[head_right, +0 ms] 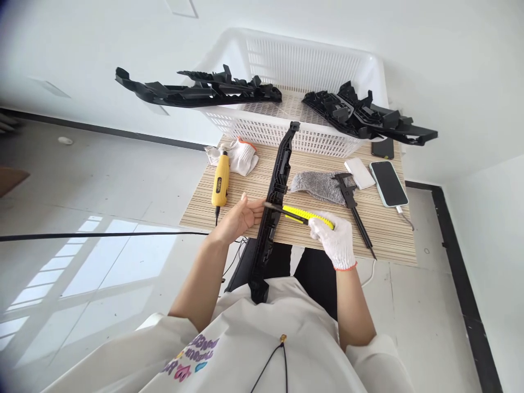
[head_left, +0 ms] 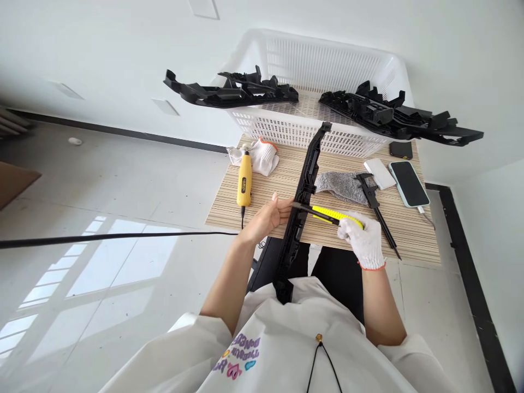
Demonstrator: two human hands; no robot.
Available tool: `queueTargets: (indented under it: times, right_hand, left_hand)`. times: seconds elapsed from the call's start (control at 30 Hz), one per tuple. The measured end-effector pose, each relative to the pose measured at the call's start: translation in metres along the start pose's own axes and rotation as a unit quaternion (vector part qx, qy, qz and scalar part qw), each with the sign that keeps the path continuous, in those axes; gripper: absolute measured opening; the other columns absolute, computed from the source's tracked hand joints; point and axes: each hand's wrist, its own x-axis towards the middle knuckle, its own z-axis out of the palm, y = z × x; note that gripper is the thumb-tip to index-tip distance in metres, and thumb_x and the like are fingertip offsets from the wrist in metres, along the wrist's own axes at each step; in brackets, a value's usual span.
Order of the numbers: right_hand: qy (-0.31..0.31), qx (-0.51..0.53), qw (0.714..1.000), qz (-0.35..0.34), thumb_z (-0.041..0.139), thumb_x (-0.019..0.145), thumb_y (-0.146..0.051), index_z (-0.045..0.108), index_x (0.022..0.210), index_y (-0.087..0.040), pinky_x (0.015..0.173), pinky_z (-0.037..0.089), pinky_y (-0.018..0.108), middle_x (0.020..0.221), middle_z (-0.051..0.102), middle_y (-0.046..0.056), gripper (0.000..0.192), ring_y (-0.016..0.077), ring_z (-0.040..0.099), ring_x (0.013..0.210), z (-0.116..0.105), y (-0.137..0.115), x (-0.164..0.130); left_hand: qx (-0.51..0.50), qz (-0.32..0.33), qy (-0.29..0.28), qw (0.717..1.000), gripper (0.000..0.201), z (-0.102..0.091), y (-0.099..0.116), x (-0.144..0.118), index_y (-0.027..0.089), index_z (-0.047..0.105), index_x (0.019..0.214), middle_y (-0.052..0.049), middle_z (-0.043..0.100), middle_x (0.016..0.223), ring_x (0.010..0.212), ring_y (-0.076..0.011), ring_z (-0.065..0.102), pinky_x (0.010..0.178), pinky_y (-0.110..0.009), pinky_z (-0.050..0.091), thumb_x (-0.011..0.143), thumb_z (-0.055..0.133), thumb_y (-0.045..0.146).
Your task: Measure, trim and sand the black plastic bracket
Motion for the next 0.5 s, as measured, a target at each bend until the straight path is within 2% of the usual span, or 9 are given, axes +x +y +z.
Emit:
queueTargets:
  times: [0.07, 0.17, 0.27, 0.3, 0.37, 0.43, 0.5]
  right_hand:
    - [0.017, 0.007, 1.0, -0.002, 0.076, 0.072, -0.032, 0.076, 0.087, -0.014, 0.045, 0.04, 0.024, 0.051, 0.052, -0.004, 0.023, 0.0089, 0.046, 0.046, -0.002, 0.0, 0.0]
    - [-0.013, -0.018, 1.0, 0.015, 0.077, 0.07, -0.029, 0.076, 0.087, -0.014, 0.044, 0.039, 0.023, 0.051, 0.052, -0.004, 0.023, 0.0095, 0.047, 0.046, -0.005, -0.001, 0.0]
    - [0.036, -0.01, 0.999, -0.008, 0.074, 0.072, -0.031, 0.076, 0.089, -0.014, 0.044, 0.041, 0.024, 0.052, 0.053, -0.004, 0.024, 0.0094, 0.047, 0.046, -0.007, -0.001, -0.001]
    - [0.039, -0.009, 0.999, -0.008, 0.073, 0.073, -0.031, 0.077, 0.09, -0.014, 0.045, 0.041, 0.024, 0.052, 0.053, -0.003, 0.024, 0.0094, 0.047, 0.046, -0.008, 0.0, -0.001]
    - [0.003, -0.034, 0.999, 0.006, 0.074, 0.072, -0.029, 0.077, 0.093, -0.013, 0.044, 0.04, 0.023, 0.052, 0.053, -0.003, 0.026, 0.0097, 0.048, 0.046, -0.011, 0.001, -0.002]
    - [-0.019, -0.046, 0.999, 0.005, 0.075, 0.072, -0.028, 0.078, 0.097, -0.013, 0.044, 0.039, 0.023, 0.053, 0.054, -0.003, 0.029, 0.0097, 0.048, 0.047, -0.013, 0.002, -0.002]
    - [-0.009, -0.035, 0.999, -0.006, 0.074, 0.074, -0.03, 0.078, 0.1, -0.013, 0.045, 0.041, 0.024, 0.055, 0.054, -0.003, 0.031, 0.0095, 0.048, 0.048, -0.014, 0.003, -0.003]
  left_hand:
    - [0.001, 0.0, 0.001, 1.0, 0.081, -0.001, -0.001, 0.0, 0.017, 0.075, 0.119, -0.017, 0.074, 0.119, 0.116, -0.0332, 0.066, 0.098, -0.044, 0.051, 0.079, 0.054, 0.084]
    - [0.002, 0.011, -0.001, 1.0, 0.078, -0.003, -0.002, -0.001, 0.019, 0.069, 0.13, -0.016, 0.072, 0.123, 0.116, -0.0317, 0.067, 0.099, -0.044, 0.05, 0.084, 0.053, 0.08]
    - [0.021, 0.027, -0.018, 0.999, 0.074, -0.002, -0.001, -0.004, 0.021, 0.055, 0.145, -0.015, 0.07, 0.127, 0.118, -0.0304, 0.066, 0.101, -0.043, 0.05, 0.088, 0.061, 0.068]
    - [0.035, 0.031, -0.027, 0.999, 0.077, -0.001, 0.0, -0.005, 0.021, 0.048, 0.151, -0.015, 0.07, 0.128, 0.119, -0.0299, 0.065, 0.103, -0.043, 0.049, 0.087, 0.068, 0.06]
    - [0.068, 0.037, -0.048, 0.996, 0.092, 0.001, 0.003, -0.008, 0.023, 0.032, 0.159, -0.014, 0.068, 0.131, 0.122, -0.0287, 0.064, 0.106, -0.043, 0.047, 0.083, 0.079, 0.042]
    - [0.093, 0.037, -0.06, 0.993, 0.104, 0.002, 0.005, -0.009, 0.024, 0.019, 0.162, -0.014, 0.067, 0.131, 0.122, -0.0272, 0.063, 0.108, -0.044, 0.046, 0.08, 0.083, 0.031]
    - [0.106, 0.036, -0.063, 0.992, 0.105, 0.002, 0.005, -0.01, 0.024, 0.015, 0.163, -0.014, 0.067, 0.129, 0.121, -0.0258, 0.063, 0.108, -0.044, 0.047, 0.081, 0.081, 0.028]
